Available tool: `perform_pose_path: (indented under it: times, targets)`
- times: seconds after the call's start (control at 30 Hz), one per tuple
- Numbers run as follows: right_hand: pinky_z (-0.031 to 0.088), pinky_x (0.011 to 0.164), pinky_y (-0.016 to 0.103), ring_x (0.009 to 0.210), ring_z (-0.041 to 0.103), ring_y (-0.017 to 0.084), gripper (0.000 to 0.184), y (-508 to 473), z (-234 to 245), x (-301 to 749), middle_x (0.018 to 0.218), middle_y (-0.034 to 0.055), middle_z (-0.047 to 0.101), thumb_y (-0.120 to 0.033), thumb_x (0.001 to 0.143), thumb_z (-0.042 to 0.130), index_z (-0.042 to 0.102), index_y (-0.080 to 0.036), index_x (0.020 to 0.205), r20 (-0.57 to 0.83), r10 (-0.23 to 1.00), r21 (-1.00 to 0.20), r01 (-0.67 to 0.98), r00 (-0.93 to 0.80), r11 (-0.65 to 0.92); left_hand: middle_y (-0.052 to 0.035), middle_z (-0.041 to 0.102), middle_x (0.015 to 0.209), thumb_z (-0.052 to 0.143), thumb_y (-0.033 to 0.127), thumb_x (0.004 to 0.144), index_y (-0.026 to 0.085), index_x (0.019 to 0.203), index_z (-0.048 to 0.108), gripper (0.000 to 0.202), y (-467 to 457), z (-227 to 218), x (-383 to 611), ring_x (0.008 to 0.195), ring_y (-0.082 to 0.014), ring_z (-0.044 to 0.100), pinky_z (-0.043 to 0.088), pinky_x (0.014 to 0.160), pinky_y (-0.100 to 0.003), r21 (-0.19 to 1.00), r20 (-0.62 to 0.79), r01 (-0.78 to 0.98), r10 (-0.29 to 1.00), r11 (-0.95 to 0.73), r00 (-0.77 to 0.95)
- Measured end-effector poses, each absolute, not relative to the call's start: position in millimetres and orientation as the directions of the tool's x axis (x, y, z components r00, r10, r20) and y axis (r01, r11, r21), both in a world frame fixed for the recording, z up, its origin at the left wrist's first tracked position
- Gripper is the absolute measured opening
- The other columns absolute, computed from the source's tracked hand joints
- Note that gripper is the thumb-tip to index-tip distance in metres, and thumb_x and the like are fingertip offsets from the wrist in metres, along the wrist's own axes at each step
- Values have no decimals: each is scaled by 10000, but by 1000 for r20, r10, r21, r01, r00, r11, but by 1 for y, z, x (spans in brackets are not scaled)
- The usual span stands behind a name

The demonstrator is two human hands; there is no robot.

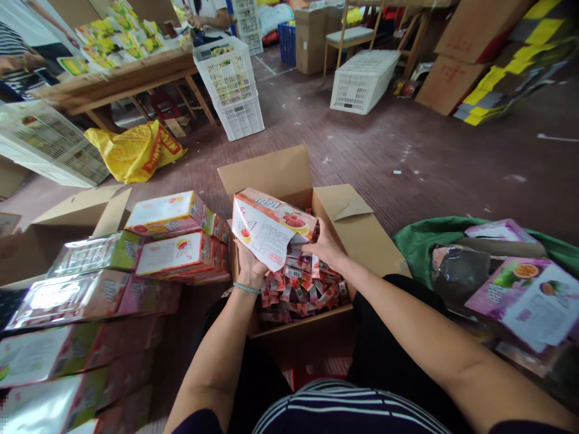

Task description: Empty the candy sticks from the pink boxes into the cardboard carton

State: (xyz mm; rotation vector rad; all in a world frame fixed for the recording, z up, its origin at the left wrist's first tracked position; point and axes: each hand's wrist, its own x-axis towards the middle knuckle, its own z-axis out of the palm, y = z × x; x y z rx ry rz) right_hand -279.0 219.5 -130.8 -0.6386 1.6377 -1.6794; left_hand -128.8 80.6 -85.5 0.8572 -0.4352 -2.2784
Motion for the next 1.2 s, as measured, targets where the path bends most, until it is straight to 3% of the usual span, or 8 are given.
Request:
perform_pose_path:
  times: [0.17,0.27,0.37,0.5,0.73,0.9,1.03,1.2]
  targets:
    - [524,1027,540,1170,596,315,983,223,-102,-283,1356,146,555,-536,617,899,403,-262,1420,264,-701,-961,-247,-662,-129,-120,665,1364,121,802,930,202,1447,566,909,83,-90,-125,1349,-321,547,416,1151,-449,523,-504,494,-720,-694,-478]
    - [495,1078,564,1226,558,331,905,232,-85,-281,1353,124,544,-508,758,837,373,-308,1509,616,-633,-708,-681,-468,-186,-112,661,1373,157,869,878,226,1452,569,955,81,-104,-122,1311,-321,579,457,1113,-442,546,-472,462,-712,-699,-520]
    - [516,1065,563,1212,562,335,918,238,-74,-282,1339,113,539,-468,834,778,276,-344,1592,718,-618,-545,-811,-321,-212,-127,749,1130,229,866,880,208,1409,594,920,74,-120,-117,1026,-302,706,563,913,-422,548,-576,372,-661,-749,-481]
    - [541,1035,556,1194,564,340,965,241,-68,-288,1324,111,523,-486,850,761,204,-362,1628,731,-603,-519,-833,-319,-189,-75,697,741,345,827,898,152,1319,611,839,64,-133,-112,609,-222,659,553,632,-333,563,-696,202,-592,-801,-407]
    - [524,1067,553,1227,546,339,939,248,-66,-287,1351,114,508,-515,899,705,146,-364,1639,731,-619,-486,-856,-287,-177,-109,734,1007,341,860,869,220,1331,592,828,68,-124,-120,822,-279,700,570,762,-409,639,-562,249,-662,-728,-496]
    - [497,1097,552,1246,542,331,870,250,-71,-284,1353,109,523,-515,899,703,248,-351,1622,705,-619,-556,-812,-345,-181,-111,686,988,202,927,819,257,1283,597,906,61,-116,-111,813,-284,679,570,742,-458,656,-654,120,-641,-745,-401]
    - [513,1065,531,1204,577,305,732,248,-74,-291,1324,109,581,-588,876,687,480,-294,1514,544,-626,-779,-613,-559,-130,-121,666,960,266,898,830,250,1221,612,832,59,-107,-106,801,-286,669,565,714,-448,649,-680,55,-610,-759,-406]
    - [552,967,451,1017,657,245,759,241,-83,-305,1167,65,689,-638,772,741,582,-249,1404,109,-611,-994,-99,-784,-50,-70,654,859,363,758,913,237,1175,658,653,62,-93,-105,692,-201,606,483,598,-297,774,-555,-12,-669,-633,-494]
